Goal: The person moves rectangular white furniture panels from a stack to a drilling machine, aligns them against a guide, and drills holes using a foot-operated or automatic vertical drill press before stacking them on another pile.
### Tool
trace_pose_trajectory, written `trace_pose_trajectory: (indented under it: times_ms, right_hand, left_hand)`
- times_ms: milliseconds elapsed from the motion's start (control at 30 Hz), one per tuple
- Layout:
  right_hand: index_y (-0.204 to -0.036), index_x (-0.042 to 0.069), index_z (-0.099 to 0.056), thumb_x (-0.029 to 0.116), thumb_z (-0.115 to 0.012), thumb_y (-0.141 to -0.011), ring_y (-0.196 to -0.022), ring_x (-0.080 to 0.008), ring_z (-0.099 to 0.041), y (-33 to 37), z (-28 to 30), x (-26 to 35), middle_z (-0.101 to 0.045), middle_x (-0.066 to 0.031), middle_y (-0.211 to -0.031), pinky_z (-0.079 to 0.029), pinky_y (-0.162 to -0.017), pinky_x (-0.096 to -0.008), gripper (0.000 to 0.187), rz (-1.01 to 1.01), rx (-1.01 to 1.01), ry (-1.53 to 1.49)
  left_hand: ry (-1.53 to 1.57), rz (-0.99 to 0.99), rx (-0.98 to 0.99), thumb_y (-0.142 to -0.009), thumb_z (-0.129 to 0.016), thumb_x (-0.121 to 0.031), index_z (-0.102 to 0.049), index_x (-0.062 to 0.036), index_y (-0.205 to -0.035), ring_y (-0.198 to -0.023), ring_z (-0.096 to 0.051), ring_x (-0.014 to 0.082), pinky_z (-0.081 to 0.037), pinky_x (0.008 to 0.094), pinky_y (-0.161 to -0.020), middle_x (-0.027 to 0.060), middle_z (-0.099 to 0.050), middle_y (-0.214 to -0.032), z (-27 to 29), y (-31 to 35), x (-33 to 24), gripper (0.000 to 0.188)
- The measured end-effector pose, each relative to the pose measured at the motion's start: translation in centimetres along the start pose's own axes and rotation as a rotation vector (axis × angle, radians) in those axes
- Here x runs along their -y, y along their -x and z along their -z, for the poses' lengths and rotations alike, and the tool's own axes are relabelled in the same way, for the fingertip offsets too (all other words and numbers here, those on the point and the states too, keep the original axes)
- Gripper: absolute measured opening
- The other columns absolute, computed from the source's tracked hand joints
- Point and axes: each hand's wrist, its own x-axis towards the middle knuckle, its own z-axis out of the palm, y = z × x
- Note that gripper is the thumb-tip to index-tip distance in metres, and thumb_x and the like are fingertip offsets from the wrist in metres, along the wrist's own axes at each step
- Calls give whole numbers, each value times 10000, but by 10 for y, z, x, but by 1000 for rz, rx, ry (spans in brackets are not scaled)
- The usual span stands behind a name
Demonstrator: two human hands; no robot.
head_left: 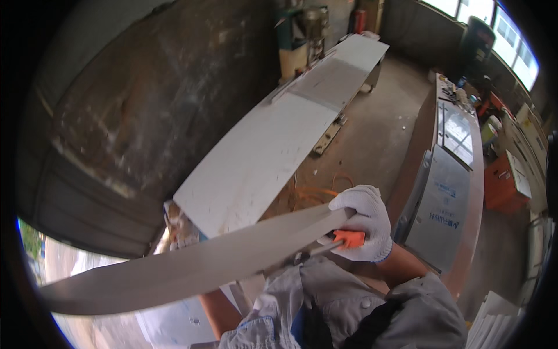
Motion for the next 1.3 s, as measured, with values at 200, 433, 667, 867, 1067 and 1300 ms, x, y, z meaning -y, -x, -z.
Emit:
trace_pose_trajectory:
  times_ms: [200,433,667,867,1067,1300]
  right_hand:
    - [-969,51,-748,137,-967,-603,-954,-233,-670,7,7,-86,-679,-105,-1103,-529,-846,-330,435,-455,-248,-209]
    - [-1099,12,-675,62,-884,-721,-691,-72,-642,15,40,-196,-656,-25,-1024,-505,-544,-230,435,-776,-390,-602]
    - [-1193,72,-628,100,-850,-762,-707,-47,-577,-2,97,-335,-641,24,-881,-496,-637,-255,485,-869,-440,-890]
    - [-967,55,-655,149,-819,-755,-784,-78,-576,-29,152,-470,-642,21,-863,-487,-737,-260,284,-1017,-341,-1065]
    - [-911,65,-660,158,-796,-768,-753,-77,-582,-42,121,-606,-642,25,-807,-482,-716,-254,219,-1107,61,-1042]
    - [-1074,44,-716,297,-772,-805,-693,-174,-604,-39,131,-772,-659,-40,-805,-510,-680,-328,374,-1114,446,-749]
  left_hand:
    - [-145,-131,182,-965,-501,-595,-442,-4,-1469,-1335,-461,348,-376,546,-1124,193,-483,-1432,-84,-26,1,779]
    - [-1235,-1269,398,-823,-649,-229,-707,18,-885,-761,-648,299,-532,449,-691,181,-689,-878,-235,-39,38,261]
    - [-994,-732,739,-795,-678,-111,-632,127,-1242,-979,-651,307,-549,444,-871,221,-675,-1151,-438,89,172,509]
    - [-1408,-521,828,-814,-682,-10,-634,133,-1238,-1036,-635,262,-530,412,-920,201,-694,-1151,-564,112,257,450]
    - [-1652,-372,970,-822,-658,-90,-584,76,-1263,-1037,-645,222,-517,359,-888,150,-665,-1149,-650,74,331,477]
    - [-1844,-393,1013,-750,-763,-221,-723,26,-996,-828,-706,333,-547,441,-750,147,-736,-882,-717,33,439,351]
